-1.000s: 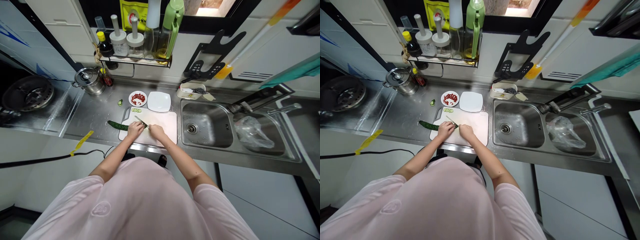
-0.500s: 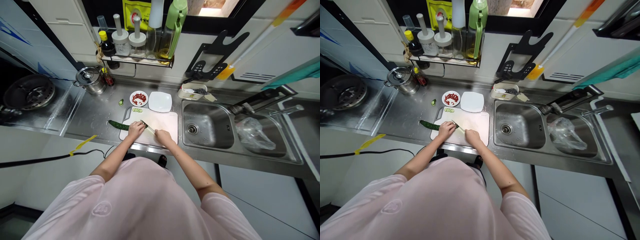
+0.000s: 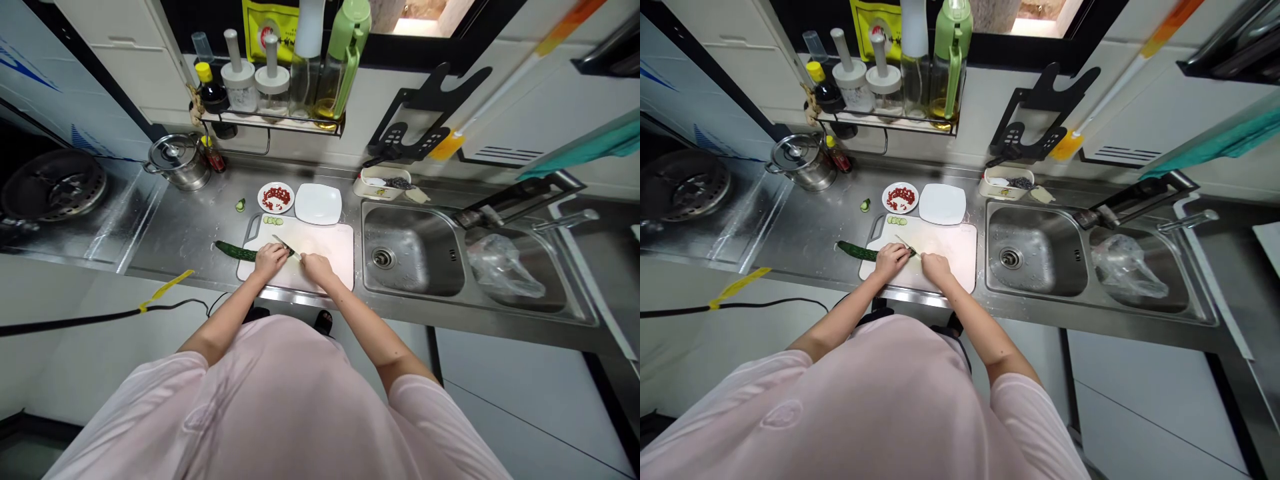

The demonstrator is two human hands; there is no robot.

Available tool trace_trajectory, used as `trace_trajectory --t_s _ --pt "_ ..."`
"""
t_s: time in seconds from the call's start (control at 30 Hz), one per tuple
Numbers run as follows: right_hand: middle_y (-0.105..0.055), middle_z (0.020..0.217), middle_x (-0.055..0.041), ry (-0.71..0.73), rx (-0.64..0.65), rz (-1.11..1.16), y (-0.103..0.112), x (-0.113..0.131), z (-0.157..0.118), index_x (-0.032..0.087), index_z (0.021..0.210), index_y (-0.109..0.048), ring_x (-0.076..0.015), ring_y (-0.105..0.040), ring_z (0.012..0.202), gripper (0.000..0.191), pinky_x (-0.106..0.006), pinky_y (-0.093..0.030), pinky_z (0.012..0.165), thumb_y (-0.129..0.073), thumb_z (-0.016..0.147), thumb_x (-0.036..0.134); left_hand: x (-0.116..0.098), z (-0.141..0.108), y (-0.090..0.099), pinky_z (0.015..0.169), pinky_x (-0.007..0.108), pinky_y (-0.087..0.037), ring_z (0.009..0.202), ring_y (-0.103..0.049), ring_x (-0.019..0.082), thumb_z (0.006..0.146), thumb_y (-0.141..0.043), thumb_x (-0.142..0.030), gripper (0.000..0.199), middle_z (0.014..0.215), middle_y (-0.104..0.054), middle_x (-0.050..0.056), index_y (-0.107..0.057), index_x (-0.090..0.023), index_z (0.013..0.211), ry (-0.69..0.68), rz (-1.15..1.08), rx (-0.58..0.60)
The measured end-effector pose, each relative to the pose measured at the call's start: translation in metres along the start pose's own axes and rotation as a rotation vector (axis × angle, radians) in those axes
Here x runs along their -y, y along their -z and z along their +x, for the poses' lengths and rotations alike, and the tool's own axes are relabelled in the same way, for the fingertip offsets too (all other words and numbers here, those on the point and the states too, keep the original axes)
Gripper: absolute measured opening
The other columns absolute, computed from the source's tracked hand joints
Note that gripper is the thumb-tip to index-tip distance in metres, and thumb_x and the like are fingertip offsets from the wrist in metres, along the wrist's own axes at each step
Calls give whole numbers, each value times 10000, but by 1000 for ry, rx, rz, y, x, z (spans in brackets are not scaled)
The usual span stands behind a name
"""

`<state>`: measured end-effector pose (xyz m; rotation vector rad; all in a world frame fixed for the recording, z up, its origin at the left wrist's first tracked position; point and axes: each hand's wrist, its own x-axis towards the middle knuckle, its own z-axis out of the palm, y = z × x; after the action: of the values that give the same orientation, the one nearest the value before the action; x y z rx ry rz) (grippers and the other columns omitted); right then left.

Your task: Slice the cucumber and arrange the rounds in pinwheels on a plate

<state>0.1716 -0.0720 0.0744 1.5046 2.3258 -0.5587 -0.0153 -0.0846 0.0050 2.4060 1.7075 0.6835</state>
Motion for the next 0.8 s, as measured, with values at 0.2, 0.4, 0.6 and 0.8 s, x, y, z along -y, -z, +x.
trace_trajectory --t_s 0.2,0.4,0.6,0.8 --pt "-669 1079 -127 6 -18 24 7 12 17 173 1175 -570 -212 -624 1014 342 -273 -429 838 -298 972 212 0 0 0 804 330 -396 909 -543 194 926 -462 -357 265 1013 -669 44 -708 -267 967 3 3 13" --pt "-667 1082 -131 7 -7 10 3 8 13 174 1178 -568 -216 -623 1011 346 -286 -430 834 -296 971 227 0 1 2 821 329 -395 910 -539 188 923 -469 -358 261 1010 -665 51 -707 -267 979 15 -5 35" --pt "-677 1038 -126 -5 -9 -6 -10 -8 -6 168 1131 -589 -221 -632 989 328 -284 -433 813 -311 974 244 -1 1 2 817 328 -397 914 -538 187 926 -465 -361 267 1012 -663 54 -708 -266 981 15 -7 28" --pt "-677 1026 -125 8 -6 0 -8 -6 2 165 1108 -596 -225 -633 978 295 -282 -433 800 -348 956 214 0 0 1 813 327 -400 913 -543 186 926 -466 -356 262 1009 -664 52 -708 -267 975 5 -20 11"
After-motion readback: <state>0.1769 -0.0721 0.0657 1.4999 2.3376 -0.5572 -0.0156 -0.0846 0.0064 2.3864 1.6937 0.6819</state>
